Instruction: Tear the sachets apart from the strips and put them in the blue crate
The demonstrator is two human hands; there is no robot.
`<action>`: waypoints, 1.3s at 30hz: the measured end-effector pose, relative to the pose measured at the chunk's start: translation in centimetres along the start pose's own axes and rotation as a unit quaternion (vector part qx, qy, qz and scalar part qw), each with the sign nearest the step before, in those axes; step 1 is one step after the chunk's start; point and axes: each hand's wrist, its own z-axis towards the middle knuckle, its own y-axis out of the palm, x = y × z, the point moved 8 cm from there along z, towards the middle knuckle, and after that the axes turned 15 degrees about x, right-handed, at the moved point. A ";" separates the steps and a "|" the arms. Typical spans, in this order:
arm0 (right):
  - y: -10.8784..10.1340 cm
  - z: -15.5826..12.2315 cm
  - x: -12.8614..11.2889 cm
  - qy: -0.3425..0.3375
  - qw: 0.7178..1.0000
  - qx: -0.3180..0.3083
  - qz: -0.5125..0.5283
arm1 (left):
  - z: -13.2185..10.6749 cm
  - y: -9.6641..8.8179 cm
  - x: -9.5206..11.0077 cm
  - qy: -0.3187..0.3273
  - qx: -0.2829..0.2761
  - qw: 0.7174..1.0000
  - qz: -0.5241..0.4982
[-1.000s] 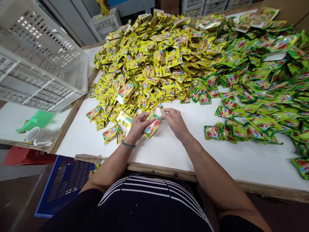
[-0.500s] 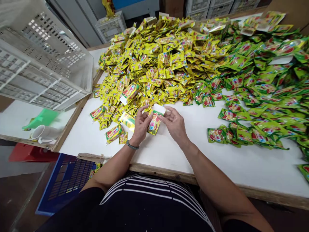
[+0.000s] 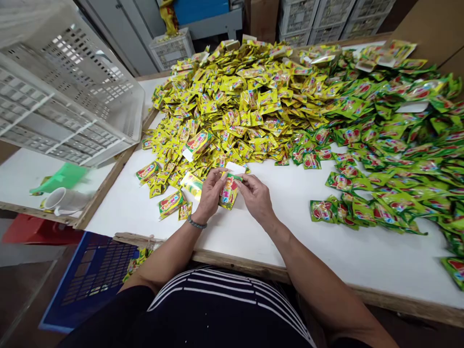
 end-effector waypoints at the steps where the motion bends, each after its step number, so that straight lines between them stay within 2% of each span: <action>1: 0.1 0.0 0.2 0.005 1.000 -0.015 -0.007 | 0.0 -0.1 0.0 0.002 -0.007 1.000 0.014; 4: 0.4 0.2 1.0 0.039 0.998 -0.055 -0.002 | 0.1 -0.2 0.0 0.012 -0.029 0.998 0.046; 7: 0.1 0.8 0.9 0.053 0.997 -0.043 0.032 | 0.0 -0.1 -0.2 -0.006 -0.039 0.999 0.031; 9: -0.2 1.1 0.5 0.038 0.998 -0.032 0.024 | 0.0 -0.2 -0.4 -0.033 -0.028 0.999 0.008; 14: -0.3 1.0 -0.6 0.001 0.998 -0.054 -0.025 | 0.2 -0.9 -0.7 -0.073 0.010 0.997 -0.003; 18: -0.3 0.8 -0.3 0.044 0.998 -0.051 -0.010 | 0.1 -0.6 -0.8 -0.073 -0.011 0.997 0.005; 23: -1.0 1.0 0.6 0.142 0.987 0.023 0.065 | 0.0 -0.3 -0.6 -0.079 -0.011 0.997 0.014; 27: -1.1 1.1 0.6 0.151 0.986 0.011 0.065 | 0.1 -0.2 -0.3 -0.069 -0.016 0.997 0.012; 31: -0.9 0.8 0.7 0.130 0.990 -0.033 0.046 | 0.1 -0.5 -0.2 -0.068 -0.006 0.998 0.000; 34: -1.0 0.7 0.5 0.085 0.996 -0.033 0.022 | 0.1 -0.7 -0.4 -0.084 0.004 0.996 -0.018; 37: -0.9 0.3 -1.1 -0.052 0.997 -0.027 -0.048 | 0.2 -1.0 -0.5 -0.097 0.005 0.995 -0.026; 39: -0.5 -0.2 -2.6 -0.153 0.983 -0.025 -0.100 | 0.2 -0.9 -0.5 -0.098 0.001 0.995 -0.022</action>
